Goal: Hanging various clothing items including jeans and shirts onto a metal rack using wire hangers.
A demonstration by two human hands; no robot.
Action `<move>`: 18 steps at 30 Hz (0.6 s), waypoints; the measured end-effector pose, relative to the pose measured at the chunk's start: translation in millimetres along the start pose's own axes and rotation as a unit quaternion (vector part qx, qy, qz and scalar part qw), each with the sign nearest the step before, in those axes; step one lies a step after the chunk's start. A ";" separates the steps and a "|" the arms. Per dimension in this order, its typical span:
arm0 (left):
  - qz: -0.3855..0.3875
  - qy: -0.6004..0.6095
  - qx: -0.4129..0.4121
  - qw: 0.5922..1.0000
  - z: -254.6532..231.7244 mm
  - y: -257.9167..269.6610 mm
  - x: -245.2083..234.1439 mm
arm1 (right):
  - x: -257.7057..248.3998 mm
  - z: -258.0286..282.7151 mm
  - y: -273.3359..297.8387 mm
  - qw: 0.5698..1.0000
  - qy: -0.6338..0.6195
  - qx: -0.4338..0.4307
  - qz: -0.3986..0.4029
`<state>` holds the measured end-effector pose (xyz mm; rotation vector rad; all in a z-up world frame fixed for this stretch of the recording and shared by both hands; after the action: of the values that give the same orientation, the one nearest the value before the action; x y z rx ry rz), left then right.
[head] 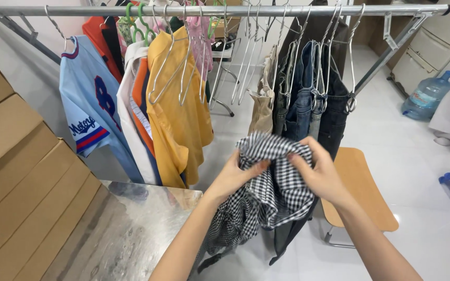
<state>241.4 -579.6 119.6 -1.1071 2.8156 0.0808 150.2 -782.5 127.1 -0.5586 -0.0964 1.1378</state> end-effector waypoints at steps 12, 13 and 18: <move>0.063 -0.093 0.091 0.990 9.1 5.5 -1.3 | -35.8 5.3 -24.3 0.998 -0.018 -0.038 -0.056; 0.064 -0.093 0.090 0.990 14.8 -0.4 3.3 | -29.5 7.0 -23.0 0.998 -0.018 -0.037 -0.056; -0.307 -0.132 0.205 0.920 5.9 -9.2 -6.6 | -8.3 -0.3 -21.1 0.990 -0.108 0.039 -0.085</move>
<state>253.0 -581.3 114.5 -1.6425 2.0049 -0.3674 164.3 -796.2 138.4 -0.3494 -0.2815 1.0273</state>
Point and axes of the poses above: each hand's wrist, its own y-axis away from the middle knuckle, its own x-axis out of the palm, z = x × y, the point moved 5 cm from there along -y, towards the middle knuckle, and after that the axes turned 4 degrees about -y, right-handed, at the moved point
